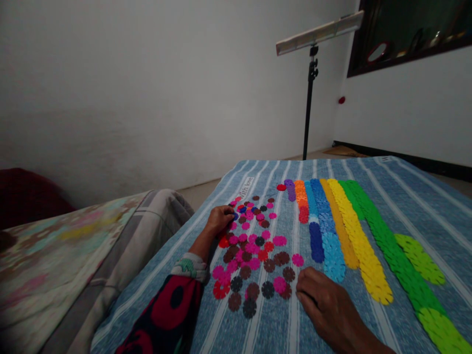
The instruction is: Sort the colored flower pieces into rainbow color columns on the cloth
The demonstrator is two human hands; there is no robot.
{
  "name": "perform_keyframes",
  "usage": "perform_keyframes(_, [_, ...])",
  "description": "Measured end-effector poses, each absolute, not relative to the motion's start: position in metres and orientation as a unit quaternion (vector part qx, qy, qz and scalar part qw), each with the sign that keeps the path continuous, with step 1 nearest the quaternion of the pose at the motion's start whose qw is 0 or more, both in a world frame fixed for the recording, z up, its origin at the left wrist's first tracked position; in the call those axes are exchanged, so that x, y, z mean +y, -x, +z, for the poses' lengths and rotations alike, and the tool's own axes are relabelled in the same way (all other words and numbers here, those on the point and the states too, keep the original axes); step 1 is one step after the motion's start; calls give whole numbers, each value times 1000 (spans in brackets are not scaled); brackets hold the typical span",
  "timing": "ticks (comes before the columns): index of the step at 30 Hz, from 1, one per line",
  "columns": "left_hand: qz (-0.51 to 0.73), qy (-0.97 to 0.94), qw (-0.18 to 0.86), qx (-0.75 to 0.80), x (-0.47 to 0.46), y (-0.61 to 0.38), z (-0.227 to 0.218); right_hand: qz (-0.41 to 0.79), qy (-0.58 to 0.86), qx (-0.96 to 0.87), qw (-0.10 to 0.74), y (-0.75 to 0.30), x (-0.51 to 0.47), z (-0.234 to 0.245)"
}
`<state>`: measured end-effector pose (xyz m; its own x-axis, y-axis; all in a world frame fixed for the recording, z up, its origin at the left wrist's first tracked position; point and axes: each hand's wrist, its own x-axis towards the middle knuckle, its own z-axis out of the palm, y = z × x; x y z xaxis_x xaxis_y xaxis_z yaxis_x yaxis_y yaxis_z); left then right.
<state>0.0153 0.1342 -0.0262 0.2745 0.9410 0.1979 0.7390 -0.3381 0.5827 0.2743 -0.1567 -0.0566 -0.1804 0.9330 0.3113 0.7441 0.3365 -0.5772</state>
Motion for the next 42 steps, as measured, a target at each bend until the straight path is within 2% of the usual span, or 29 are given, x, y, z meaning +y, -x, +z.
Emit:
perform_keyframes(5, [178,-816,76,544,118,-24,-9,153,552,-757,315,-274,-156,-54])
perform_keyframes(15, [123,-816,-10,565,104,-32,0,156,552,-754,320,-274,-155,-54])
perform_keyframes(42, [86,-826,-73,552,105,-39,10,145,571,-740,324,-268,-150,-33])
